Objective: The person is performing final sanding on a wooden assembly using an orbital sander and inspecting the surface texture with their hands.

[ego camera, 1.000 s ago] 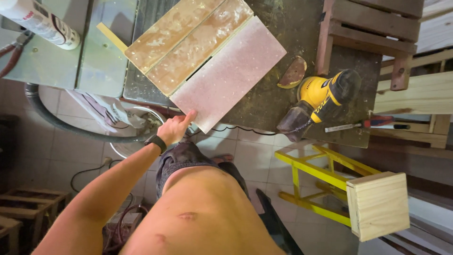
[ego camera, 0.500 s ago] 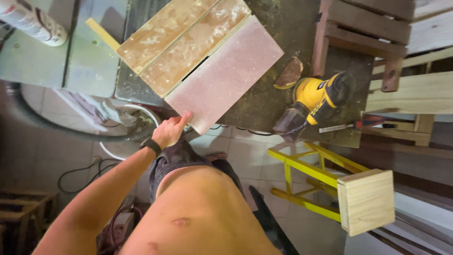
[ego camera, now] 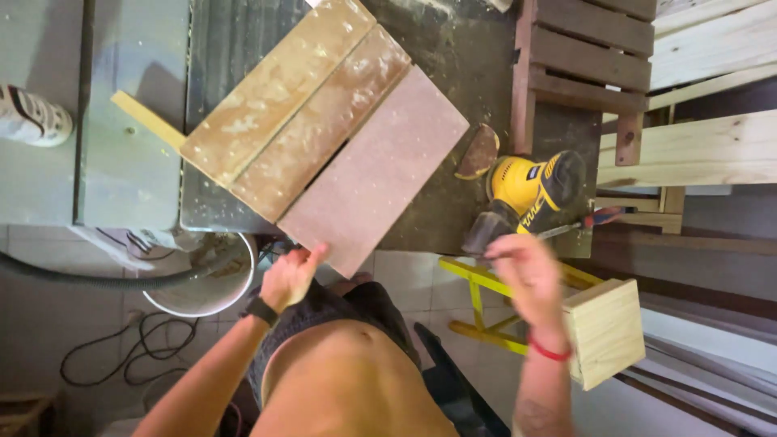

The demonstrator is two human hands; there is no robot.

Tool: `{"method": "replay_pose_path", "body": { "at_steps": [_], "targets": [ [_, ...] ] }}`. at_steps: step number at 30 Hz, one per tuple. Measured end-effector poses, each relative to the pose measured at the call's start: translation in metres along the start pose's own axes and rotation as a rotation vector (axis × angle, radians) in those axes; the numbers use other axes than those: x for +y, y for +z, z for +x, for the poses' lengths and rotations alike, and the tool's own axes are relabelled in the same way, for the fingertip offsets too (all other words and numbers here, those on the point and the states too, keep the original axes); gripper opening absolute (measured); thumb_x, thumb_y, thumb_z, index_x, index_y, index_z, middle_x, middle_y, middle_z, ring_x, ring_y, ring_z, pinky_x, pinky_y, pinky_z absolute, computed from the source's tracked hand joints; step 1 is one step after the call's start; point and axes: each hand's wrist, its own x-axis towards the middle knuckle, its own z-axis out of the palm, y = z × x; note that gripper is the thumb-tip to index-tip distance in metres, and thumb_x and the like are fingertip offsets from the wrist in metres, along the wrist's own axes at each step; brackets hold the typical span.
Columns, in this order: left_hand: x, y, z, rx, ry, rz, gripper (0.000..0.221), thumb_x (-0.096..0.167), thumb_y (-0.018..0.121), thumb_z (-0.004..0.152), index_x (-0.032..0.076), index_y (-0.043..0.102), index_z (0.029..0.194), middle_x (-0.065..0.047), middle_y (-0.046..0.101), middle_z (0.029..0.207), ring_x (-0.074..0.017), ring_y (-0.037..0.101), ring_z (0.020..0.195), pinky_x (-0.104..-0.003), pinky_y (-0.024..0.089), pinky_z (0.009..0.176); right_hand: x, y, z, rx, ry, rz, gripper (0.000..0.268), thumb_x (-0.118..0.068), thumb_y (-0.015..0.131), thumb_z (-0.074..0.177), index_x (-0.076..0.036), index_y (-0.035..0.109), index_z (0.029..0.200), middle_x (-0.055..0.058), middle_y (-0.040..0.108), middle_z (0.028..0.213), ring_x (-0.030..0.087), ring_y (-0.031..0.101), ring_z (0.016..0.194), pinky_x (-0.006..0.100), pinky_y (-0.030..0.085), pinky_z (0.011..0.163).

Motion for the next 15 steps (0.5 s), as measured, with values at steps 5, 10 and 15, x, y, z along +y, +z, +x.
{"method": "replay_pose_path", "body": {
  "at_steps": [5, 10, 15],
  "targets": [
    [-0.096, 0.093, 0.063, 0.144, 0.409, 0.287, 0.048, 0.046, 0.034, 0.096, 0.058, 0.025, 0.142, 0.0, 0.06, 0.123, -0.0449, 0.068, 0.073, -0.055, 0.061, 0.069, 0.01, 0.069, 0.008, -0.356, 0.516, -0.227, 0.024, -0.014, 0.065, 0.09, -0.008, 0.065, 0.113, 0.01, 0.072, 0.098, 0.022, 0.068, 0.097, 0.04, 0.052, 0.089],
    [-0.065, 0.064, 0.036, 0.48, 0.647, 0.391, 0.059, 0.034, 0.039, 0.095, 0.057, 0.021, 0.146, 0.0, 0.058, 0.107, -0.041, 0.062, 0.052, -0.056, 0.06, 0.05, -0.004, 0.104, 0.035, -0.478, 0.547, -0.3, 0.027, -0.019, 0.065, 0.091, -0.006, 0.063, 0.115, 0.015, 0.072, 0.104, 0.028, 0.069, 0.103, 0.041, 0.053, 0.09],
    [-0.035, 0.017, 0.007, 0.054, 0.361, 0.24, 0.044, 0.052, 0.032, 0.095, 0.052, 0.038, 0.139, -0.003, 0.065, 0.112, -0.0469, 0.068, 0.072, -0.055, 0.06, 0.068, 0.002, 0.106, 0.048, -0.532, 0.563, -0.351, 0.028, -0.02, 0.064, 0.093, -0.005, 0.063, 0.116, 0.015, 0.07, 0.107, 0.03, 0.068, 0.105, 0.042, 0.053, 0.092]
  ]
}}
